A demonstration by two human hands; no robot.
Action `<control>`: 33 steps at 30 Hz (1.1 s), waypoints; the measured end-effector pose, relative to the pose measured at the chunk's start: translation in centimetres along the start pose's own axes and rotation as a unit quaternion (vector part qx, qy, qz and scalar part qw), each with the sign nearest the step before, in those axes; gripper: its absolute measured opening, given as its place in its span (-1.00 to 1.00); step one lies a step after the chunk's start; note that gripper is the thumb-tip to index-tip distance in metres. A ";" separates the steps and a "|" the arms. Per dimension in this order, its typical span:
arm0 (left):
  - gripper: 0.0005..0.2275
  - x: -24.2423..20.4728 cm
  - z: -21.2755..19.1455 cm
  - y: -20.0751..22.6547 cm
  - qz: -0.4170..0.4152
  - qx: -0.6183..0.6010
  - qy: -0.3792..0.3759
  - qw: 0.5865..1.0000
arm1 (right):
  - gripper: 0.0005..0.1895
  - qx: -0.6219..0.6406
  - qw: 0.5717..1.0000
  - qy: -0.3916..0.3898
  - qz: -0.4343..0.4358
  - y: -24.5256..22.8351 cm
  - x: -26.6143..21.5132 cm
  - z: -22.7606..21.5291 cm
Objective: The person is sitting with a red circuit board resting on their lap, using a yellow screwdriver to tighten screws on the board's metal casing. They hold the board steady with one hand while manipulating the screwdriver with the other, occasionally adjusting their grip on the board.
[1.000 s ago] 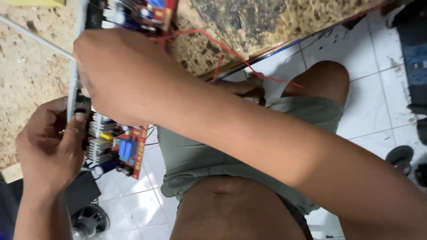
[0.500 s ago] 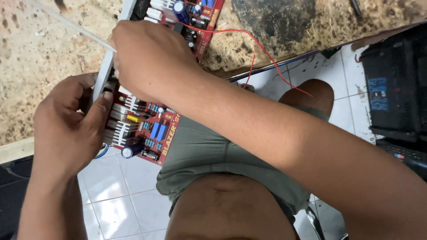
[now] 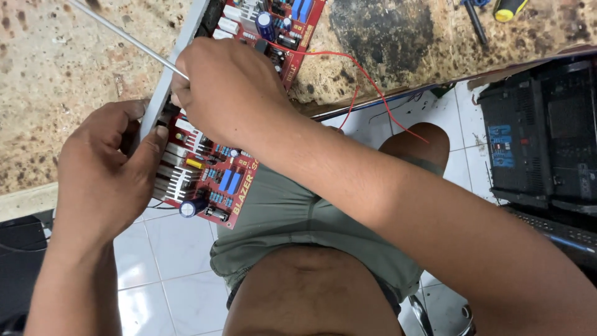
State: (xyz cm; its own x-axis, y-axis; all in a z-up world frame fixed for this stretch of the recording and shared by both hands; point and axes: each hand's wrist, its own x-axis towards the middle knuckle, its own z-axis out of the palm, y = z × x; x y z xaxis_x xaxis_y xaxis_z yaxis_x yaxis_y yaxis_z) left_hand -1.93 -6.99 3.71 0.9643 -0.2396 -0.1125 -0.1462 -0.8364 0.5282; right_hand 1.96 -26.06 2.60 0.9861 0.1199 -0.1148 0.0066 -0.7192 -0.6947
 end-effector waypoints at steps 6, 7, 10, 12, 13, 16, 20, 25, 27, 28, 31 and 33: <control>-0.93 0.0 0.0 0.2 0.010 -0.024 0.000 1.000 | -0.84 -0.013 0.999 0.023 -0.040 0.5 0.0 0.9; -0.93 0.1 0.0 0.1 0.013 -0.022 0.001 1.000 | -0.84 -0.024 0.996 0.040 -0.072 0.8 0.1 1.3; -0.91 0.0 0.0 0.3 0.026 -0.017 0.004 1.000 | -0.70 -0.067 0.996 0.003 -0.052 0.5 0.3 1.1; -0.91 0.0 0.1 0.1 0.038 -0.012 0.008 0.999 | -0.68 -0.081 0.995 0.016 -0.064 0.5 0.2 1.2; -0.90 -0.1 0.2 -0.1 0.048 -0.007 0.012 0.999 | -0.66 -0.093 0.992 0.027 -0.077 0.5 0.1 1.3; -0.81 -0.2 0.4 -0.2 0.094 0.010 0.024 0.995 | -0.46 -0.095 0.993 0.004 -0.073 0.7 0.2 1.2; -0.86 -0.1 0.5 -0.2 0.044 0.010 0.006 0.999 | -0.60 -0.145 0.979 -0.020 -0.141 1.0 0.6 1.1; -0.92 -0.1 0.6 -0.5 0.040 0.014 -0.005 0.999 | -0.67 -0.111 0.985 -0.009 -0.132 1.7 1.3 1.6; -0.88 -0.1 0.5 -0.5 0.034 0.012 -0.001 0.999 | -0.65 -0.064 0.993 -0.042 -0.094 1.1 1.0 1.0; -0.85 -0.1 0.5 -0.5 0.032 0.011 0.000 0.999 | -0.62 -0.017 0.996 -0.073 -0.051 0.9 0.9 0.6; -0.77 -0.2 0.8 -0.5 0.046 -0.006 0.011 0.999 | -0.71 -0.004 0.995 -0.051 -0.088 1.0 -0.1 0.7; -0.79 -0.4 0.7 -0.3 0.045 -0.010 0.005 0.999 | -0.68 -0.015 0.994 -0.020 -0.105 1.8 -0.1 1.5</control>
State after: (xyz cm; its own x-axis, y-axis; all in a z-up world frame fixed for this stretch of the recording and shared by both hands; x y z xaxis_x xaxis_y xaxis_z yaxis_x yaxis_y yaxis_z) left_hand -2.43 -7.02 3.03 0.9494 -0.3090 -0.0560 -0.2285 -0.8021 0.5518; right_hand 1.66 -26.31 0.28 0.9550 0.2968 0.0016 0.2174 -0.6957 -0.6846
